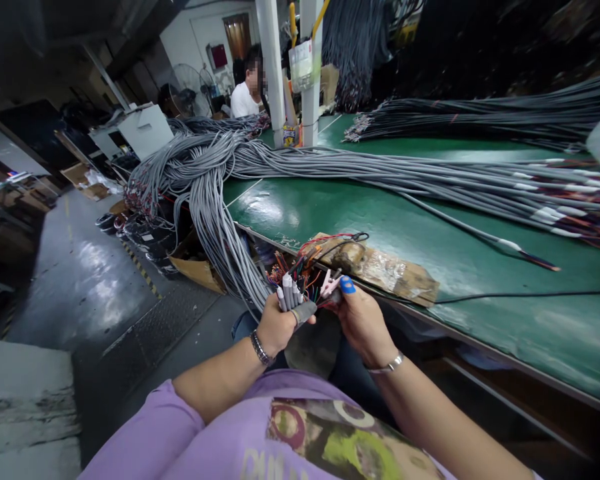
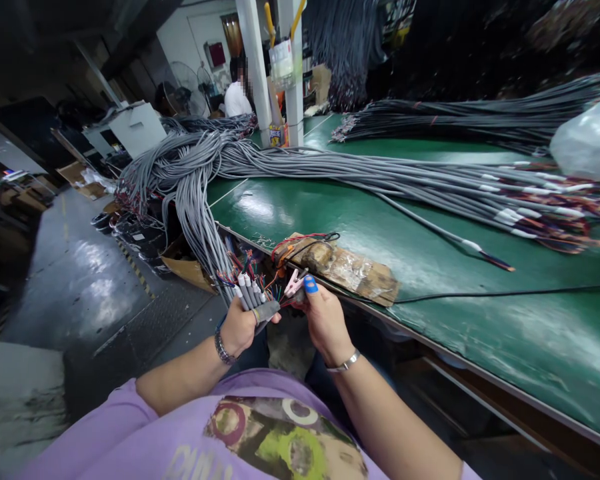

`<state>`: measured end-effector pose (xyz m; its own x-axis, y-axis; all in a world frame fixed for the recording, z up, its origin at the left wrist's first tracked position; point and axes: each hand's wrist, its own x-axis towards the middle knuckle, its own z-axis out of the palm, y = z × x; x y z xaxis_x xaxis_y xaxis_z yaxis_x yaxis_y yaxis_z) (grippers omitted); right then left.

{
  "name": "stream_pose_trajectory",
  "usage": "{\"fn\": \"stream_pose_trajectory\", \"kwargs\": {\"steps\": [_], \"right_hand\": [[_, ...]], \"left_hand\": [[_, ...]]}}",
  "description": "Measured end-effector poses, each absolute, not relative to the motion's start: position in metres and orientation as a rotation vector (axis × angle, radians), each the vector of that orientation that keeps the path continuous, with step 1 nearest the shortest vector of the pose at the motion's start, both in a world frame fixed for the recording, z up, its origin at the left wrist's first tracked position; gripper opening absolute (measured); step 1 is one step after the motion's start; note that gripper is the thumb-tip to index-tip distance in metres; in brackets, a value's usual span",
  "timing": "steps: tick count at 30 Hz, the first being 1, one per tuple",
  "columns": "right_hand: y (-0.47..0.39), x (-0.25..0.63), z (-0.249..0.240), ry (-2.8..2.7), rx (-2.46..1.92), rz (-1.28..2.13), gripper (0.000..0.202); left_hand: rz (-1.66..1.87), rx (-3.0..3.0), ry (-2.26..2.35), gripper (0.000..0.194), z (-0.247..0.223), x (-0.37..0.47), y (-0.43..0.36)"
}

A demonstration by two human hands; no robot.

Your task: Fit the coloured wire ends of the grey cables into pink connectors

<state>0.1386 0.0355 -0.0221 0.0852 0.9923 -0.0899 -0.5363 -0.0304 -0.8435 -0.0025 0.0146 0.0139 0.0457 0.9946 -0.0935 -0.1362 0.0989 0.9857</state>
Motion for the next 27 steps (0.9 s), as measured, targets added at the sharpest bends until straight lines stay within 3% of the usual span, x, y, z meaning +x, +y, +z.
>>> {"fn": "stream_pose_trajectory", "kwargs": {"steps": [10,17,27], "right_hand": [[0.042,0.138,-0.017,-0.507,-0.595,1.813,0.038],[0.045,0.132,-0.021,-0.375,-0.557,1.787,0.03],[0.017,0.137,-0.025,-0.617,-0.584,1.805,0.048]], "left_hand": [[1.212,1.006,1.074,0.027,0.016,0.0,0.016],[1.2,1.034,1.084,0.027,0.008,0.0,0.017],[1.153,1.137,1.101,0.03,0.004,-0.012,0.01]]}}
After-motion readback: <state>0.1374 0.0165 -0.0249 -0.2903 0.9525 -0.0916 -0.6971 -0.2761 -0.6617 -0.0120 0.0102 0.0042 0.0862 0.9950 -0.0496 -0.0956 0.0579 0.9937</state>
